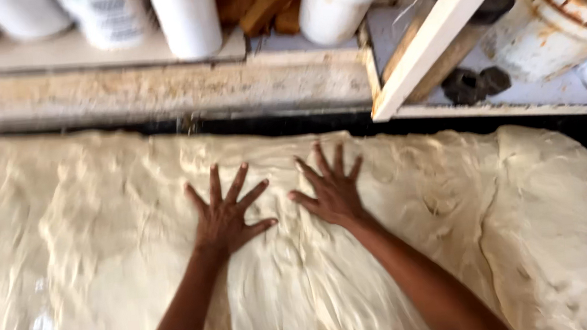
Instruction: The person kneads a large mass of dough on a black table by hand, pulling, folding, and flattening the dough repeatedly.
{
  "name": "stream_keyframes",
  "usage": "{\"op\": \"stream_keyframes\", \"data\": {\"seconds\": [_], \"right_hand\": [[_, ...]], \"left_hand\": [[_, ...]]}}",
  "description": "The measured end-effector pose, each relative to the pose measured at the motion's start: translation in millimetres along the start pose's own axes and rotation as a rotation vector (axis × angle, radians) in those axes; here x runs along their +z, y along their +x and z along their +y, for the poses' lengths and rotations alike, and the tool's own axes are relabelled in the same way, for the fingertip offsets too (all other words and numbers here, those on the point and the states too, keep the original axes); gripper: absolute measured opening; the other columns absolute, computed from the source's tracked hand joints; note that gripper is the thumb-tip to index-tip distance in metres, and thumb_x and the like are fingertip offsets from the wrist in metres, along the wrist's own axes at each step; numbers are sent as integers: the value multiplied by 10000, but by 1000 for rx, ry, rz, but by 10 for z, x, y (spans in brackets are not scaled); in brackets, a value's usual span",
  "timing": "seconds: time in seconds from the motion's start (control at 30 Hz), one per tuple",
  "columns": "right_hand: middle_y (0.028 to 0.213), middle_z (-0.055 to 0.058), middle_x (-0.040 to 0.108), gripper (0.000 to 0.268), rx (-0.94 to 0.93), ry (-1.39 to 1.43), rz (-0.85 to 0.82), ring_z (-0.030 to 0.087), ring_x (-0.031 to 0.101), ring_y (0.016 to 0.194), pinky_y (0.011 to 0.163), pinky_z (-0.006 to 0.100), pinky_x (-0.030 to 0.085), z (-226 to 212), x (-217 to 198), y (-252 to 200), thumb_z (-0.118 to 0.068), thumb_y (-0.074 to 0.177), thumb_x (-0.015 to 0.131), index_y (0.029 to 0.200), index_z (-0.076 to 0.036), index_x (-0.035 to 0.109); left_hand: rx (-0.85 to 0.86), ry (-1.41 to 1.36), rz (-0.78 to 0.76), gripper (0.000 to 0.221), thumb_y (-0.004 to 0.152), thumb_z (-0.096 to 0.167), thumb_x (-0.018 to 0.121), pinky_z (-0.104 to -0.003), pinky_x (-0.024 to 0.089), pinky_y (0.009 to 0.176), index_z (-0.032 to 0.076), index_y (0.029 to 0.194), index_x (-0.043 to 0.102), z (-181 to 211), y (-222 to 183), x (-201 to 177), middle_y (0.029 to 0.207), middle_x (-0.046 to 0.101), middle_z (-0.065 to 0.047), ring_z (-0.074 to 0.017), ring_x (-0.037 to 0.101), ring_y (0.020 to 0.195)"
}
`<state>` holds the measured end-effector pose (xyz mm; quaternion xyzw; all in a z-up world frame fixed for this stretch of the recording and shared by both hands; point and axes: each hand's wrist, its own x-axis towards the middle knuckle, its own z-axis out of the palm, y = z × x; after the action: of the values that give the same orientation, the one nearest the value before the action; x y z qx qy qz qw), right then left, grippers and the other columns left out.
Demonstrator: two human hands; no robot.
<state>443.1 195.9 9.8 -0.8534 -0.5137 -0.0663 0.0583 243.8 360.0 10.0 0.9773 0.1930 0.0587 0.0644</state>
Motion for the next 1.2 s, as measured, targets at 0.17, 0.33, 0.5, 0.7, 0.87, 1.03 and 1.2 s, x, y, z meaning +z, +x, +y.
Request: {"op": "stream_keyframes", "data": {"seconds": [0.17,0.33,0.5,0.7,0.87,1.03,1.2], "right_hand": [[1710,35,5,979,128,147,-315,484,-80,1540,1014,870,-51,107,46,766,-873,754,408,1612,-416,295],[1719,123,300,959,272,1183,-363,383,189,1603,1216,726,167,782,45,628,-904,952,175,1626,-295,482],[1621,125,334,834,157,104,-22,427,200,1490,1076,757,24,1029,54,-351,-746,933,285,1575,-231,421],[1528,64,679,788,519,574,-416,318,558,1482,1281,655,213,1785,144,253,-779,1048,213,1432,-311,718],[1463,178,373,674,405,353,-111,465,295,1381,1067,707,189,2129,257,-714,-697,1080,386,1462,-153,497],[1712,53,204,678,212,-60,35,400,43,1578,1113,818,-31,2051,91,-589,-675,998,452,1585,-340,405],[1692,2,146,772,346,417,-384,340,-36,1558,1113,761,-88,2523,-165,-21,-692,837,598,1509,-347,439]], "left_hand": [[-104,51,-282,998,665,959,517,-901,-68,1021,519,1536,307,-83,490,-191,1707,12,75,-445,-143,1541],[-207,-73,-718,910,765,944,479,-869,-156,1108,497,1557,450,-157,864,-315,1775,92,73,-415,11,1605],[167,102,277,731,945,814,378,-870,-57,1092,378,1524,472,464,658,459,1738,232,2,-396,64,1614],[-3,-59,-351,731,876,749,453,-813,-26,1129,403,1518,510,654,1159,177,1602,453,34,-408,166,1579],[188,340,206,630,1047,688,330,-723,-2,1177,367,1586,375,1427,1261,493,1722,317,35,-350,170,1626],[217,174,168,666,959,677,349,-739,-19,1174,437,1580,351,2018,1539,1036,1703,261,19,-317,173,1573],[66,30,-213,704,889,657,509,-776,-3,1129,446,1546,368,2154,2181,758,1684,248,28,-320,158,1558]]}}
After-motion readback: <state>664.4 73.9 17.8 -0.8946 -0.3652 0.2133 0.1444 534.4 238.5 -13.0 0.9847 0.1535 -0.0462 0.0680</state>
